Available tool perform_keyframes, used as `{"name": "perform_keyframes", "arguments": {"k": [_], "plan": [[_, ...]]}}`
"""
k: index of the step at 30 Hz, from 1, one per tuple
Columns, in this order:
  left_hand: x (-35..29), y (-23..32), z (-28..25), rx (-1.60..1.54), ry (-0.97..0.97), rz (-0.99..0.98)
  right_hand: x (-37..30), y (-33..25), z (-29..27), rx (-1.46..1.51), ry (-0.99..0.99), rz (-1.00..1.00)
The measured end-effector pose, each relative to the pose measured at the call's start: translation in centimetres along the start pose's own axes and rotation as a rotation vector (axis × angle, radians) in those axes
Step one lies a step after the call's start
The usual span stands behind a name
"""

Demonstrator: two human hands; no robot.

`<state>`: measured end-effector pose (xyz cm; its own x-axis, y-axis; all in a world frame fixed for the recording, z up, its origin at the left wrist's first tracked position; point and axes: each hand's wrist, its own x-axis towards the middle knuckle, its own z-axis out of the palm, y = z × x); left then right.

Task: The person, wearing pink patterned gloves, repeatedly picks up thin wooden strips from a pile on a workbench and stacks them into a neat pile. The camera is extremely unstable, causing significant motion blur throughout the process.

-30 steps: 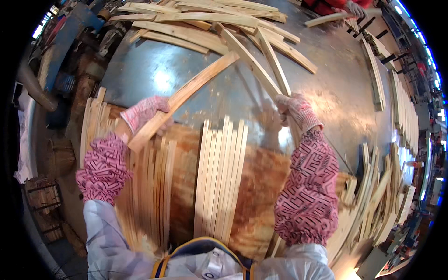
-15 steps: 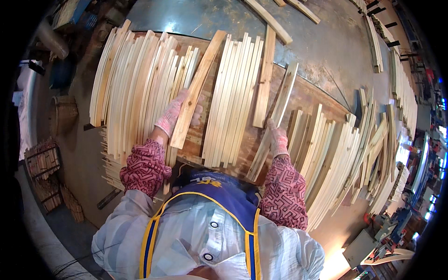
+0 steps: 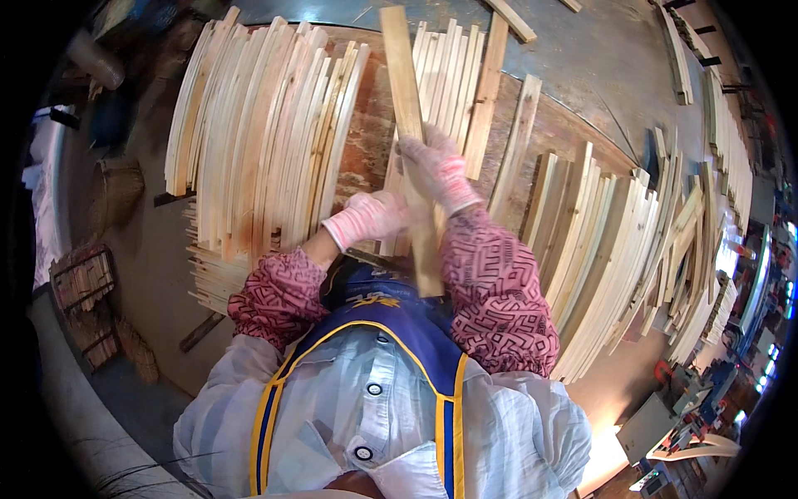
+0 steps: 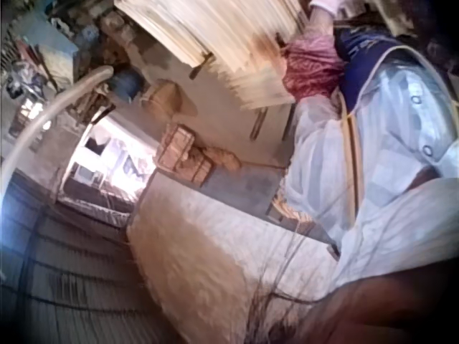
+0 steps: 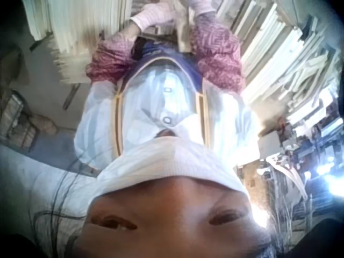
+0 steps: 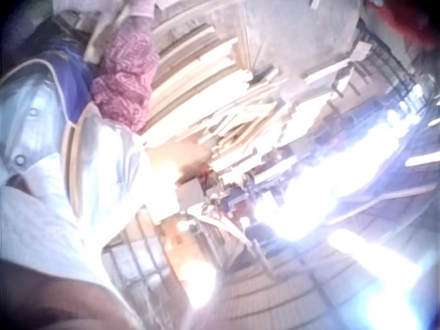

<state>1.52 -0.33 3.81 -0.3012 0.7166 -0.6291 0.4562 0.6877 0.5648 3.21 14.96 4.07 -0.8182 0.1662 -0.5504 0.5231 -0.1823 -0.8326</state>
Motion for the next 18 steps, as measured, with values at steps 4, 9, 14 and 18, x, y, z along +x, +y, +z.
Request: {"name": "perform_keyframes", "arguments": {"k": [4,9,14,18], "plan": [[-5.3,0.1,-5.8,0.487,0.386,0.065,1.2,-0.5,-2.5,-0.631,-0.162,-0.246],[-3.5,-6.4,-4.7,0.541,0.843,-0.008,-2.0,-2.9,0.5,-0.985,0.180,-0.670],[-5.0,-15.9,2.0,0.112,0.996,-0.486,-3.9,7.7,-9.1,-0.512,0.635,-0.230],[-5.7,-16.9,0.3,0.258,0.746,-0.923,-5.3,14.0,-13.2,-0.455,0.766,-0.097]]}}
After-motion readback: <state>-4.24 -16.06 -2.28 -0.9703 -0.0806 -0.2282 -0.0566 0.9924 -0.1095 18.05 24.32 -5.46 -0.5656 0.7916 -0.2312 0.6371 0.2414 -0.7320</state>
